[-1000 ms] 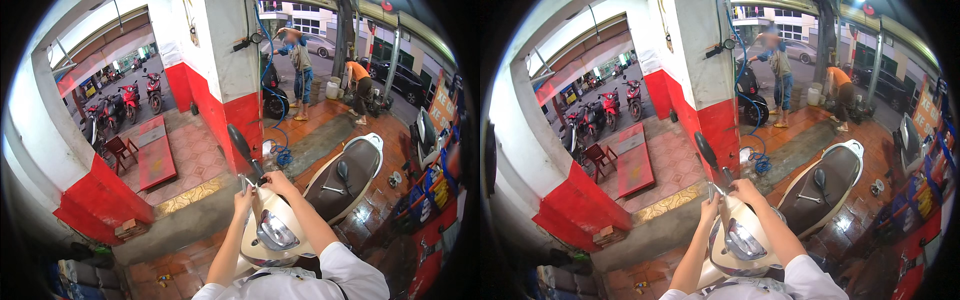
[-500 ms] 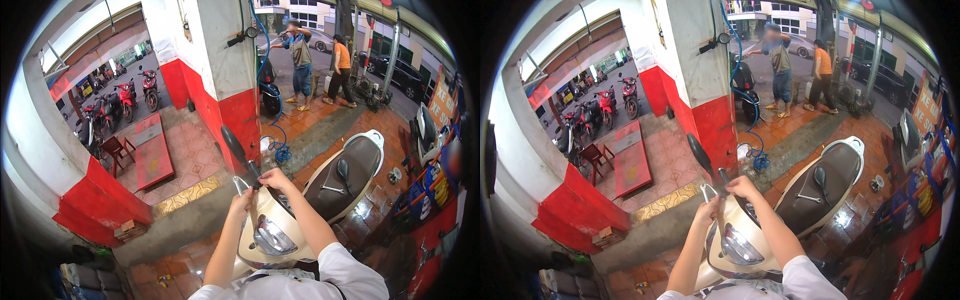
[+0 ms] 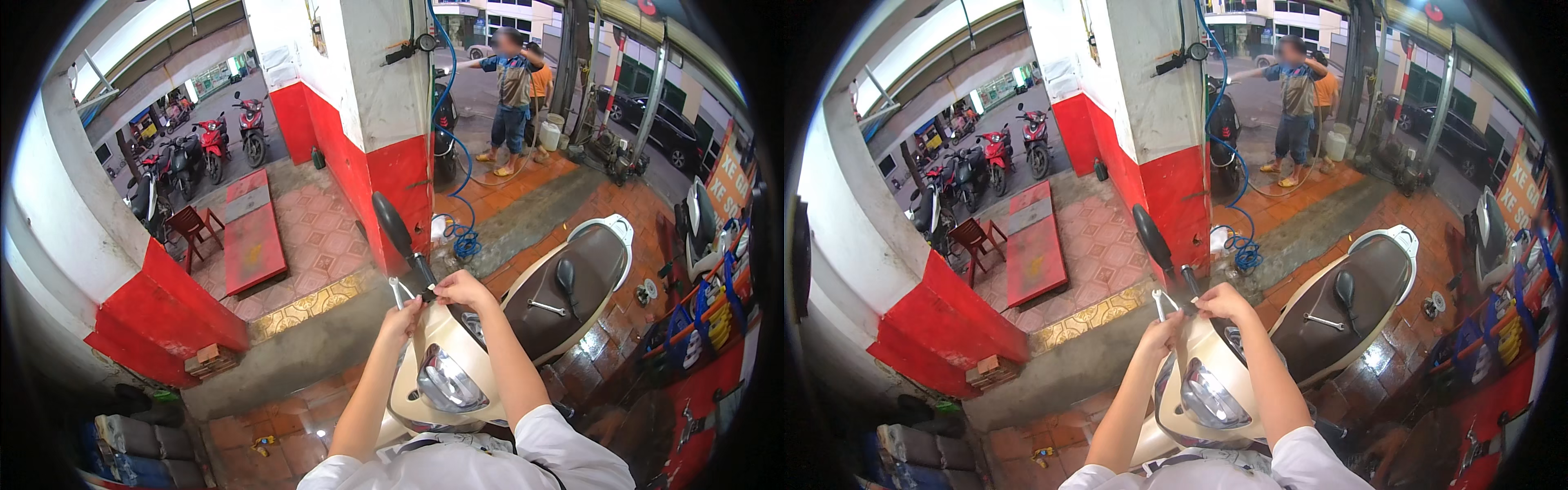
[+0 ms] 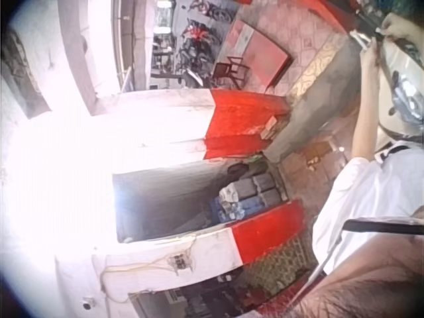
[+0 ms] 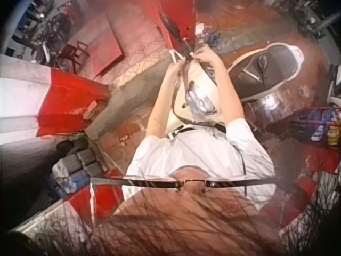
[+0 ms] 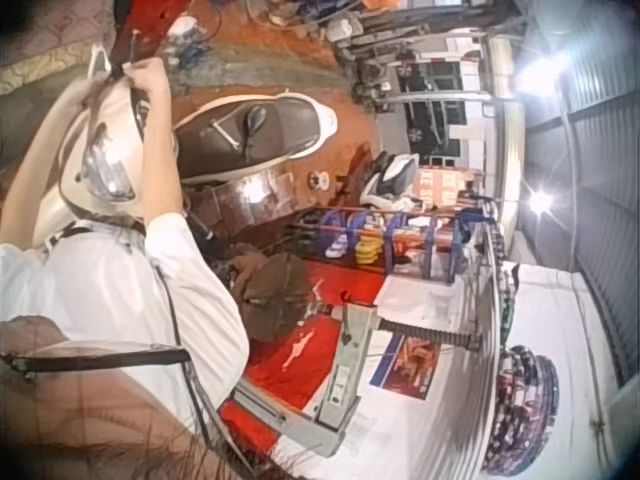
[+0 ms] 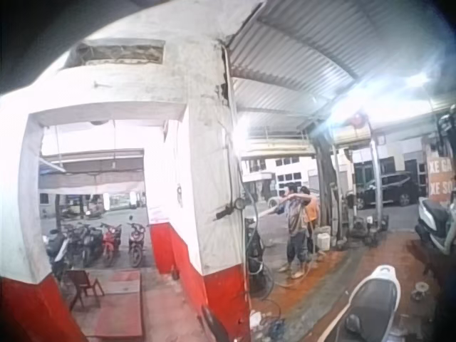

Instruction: The person removes a side mirror from a motorcycle with a wrench, places it on the seat, and then uses the wrench to tighten the mirror mount on the handlebar.

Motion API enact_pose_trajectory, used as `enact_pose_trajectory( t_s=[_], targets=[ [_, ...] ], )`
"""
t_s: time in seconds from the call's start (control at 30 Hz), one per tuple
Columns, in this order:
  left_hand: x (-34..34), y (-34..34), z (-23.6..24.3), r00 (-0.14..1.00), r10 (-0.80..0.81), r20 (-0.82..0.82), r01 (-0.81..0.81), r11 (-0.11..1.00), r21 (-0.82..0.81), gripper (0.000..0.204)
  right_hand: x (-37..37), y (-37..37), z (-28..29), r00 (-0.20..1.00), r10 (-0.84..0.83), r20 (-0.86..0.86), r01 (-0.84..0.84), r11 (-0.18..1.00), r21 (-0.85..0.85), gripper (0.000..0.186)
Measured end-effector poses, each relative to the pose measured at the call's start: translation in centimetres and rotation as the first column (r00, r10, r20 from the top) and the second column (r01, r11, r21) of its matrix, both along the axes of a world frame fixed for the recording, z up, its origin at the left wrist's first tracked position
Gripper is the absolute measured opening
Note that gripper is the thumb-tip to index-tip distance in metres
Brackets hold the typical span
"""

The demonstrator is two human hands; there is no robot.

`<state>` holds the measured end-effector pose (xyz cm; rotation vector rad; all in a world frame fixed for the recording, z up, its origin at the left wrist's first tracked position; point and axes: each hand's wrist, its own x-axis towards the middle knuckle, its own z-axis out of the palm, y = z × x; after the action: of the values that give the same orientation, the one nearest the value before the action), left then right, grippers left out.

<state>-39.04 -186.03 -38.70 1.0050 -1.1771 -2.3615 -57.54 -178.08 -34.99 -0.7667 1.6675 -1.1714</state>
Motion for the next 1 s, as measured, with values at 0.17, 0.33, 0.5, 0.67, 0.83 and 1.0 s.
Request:
enact_pose_trajectory(
  t_s=[0.17,0.33,0.5,0.67,0.83,1.0],
  targets=[
    [-0.6,1.5,0.9,0.999,0.008,-0.045,-0.004,0.997,0.078,0.026,-1.4,-1.4,-0.2,0.989,0.029,-0.147,-0.024,0.999,0.035,0.017],
    [0.1,0.7,0.2,0.999,0.021,-0.036,-0.013,0.983,0.185,0.026,-0.4,-0.6,1.2,0.995,0.091,0.028,-0.094,0.986,0.134,0.019],
    [-0.3,0.4,0.4,0.997,0.03,-0.078,-0.022,0.994,0.105,0.024,0.0,-0.5,0.1,0.998,-0.049,0.035,0.048,0.998,0.035,0.02],
    [-1.1,2.3,1.7,0.992,0.117,-0.041,-0.108,0.978,0.181,0.024,-1.2,-1.5,-0.2,0.996,-0.066,0.067,0.066,0.998,0.0,0.019],
    [-0.3,0.2,-0.8,0.993,0.042,-0.114,-0.009,0.962,0.274,0.027,-0.5,-0.9,1.4,0.995,0.061,0.075,-0.07,0.991,0.117,0.02],
    [-0.4,-1.0,-0.5,0.995,-0.027,-0.094,0.057,0.943,0.327,0.028,0.3,0.4,0.4,0.99,0.004,0.141,-0.005,1.0,0.011,0.02]
  ],
)
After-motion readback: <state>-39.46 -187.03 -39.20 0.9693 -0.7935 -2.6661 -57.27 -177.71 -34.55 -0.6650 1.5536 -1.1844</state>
